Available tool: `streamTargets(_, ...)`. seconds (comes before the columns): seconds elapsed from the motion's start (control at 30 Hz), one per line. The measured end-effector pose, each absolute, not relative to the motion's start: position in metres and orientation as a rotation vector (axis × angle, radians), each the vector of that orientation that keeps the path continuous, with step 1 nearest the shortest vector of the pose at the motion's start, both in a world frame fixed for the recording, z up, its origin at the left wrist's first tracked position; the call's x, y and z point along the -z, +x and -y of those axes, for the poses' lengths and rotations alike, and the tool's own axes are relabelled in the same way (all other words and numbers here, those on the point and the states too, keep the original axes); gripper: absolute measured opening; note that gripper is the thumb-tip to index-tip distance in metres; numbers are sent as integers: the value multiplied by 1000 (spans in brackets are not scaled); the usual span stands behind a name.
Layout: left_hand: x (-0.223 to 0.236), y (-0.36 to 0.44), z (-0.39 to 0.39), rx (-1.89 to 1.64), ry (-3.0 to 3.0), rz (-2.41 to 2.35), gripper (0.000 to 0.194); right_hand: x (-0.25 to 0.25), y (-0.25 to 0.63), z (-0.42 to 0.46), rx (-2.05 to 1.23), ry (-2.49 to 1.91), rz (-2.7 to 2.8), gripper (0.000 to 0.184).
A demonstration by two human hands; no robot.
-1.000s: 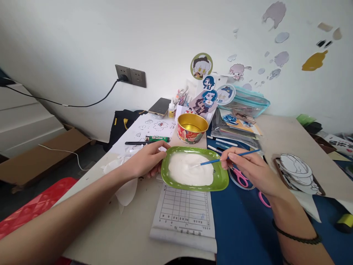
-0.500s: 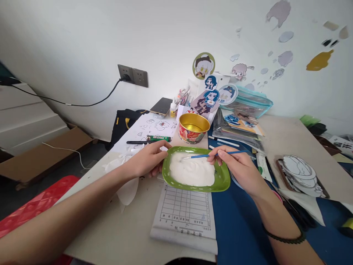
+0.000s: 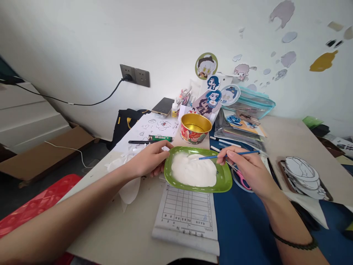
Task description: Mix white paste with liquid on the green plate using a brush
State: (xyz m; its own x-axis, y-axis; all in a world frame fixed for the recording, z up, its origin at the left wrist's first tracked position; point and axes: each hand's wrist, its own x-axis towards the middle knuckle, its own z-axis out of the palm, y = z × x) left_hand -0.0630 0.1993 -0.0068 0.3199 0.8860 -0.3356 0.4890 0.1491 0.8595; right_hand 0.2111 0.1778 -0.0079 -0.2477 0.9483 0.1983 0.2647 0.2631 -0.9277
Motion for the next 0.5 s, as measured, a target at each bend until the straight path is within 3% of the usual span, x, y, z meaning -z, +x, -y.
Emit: streamTargets(0.5,10,-63,-200,-479,1501,-1322,19,7,208,-176,-1016,-1131,1711,28)
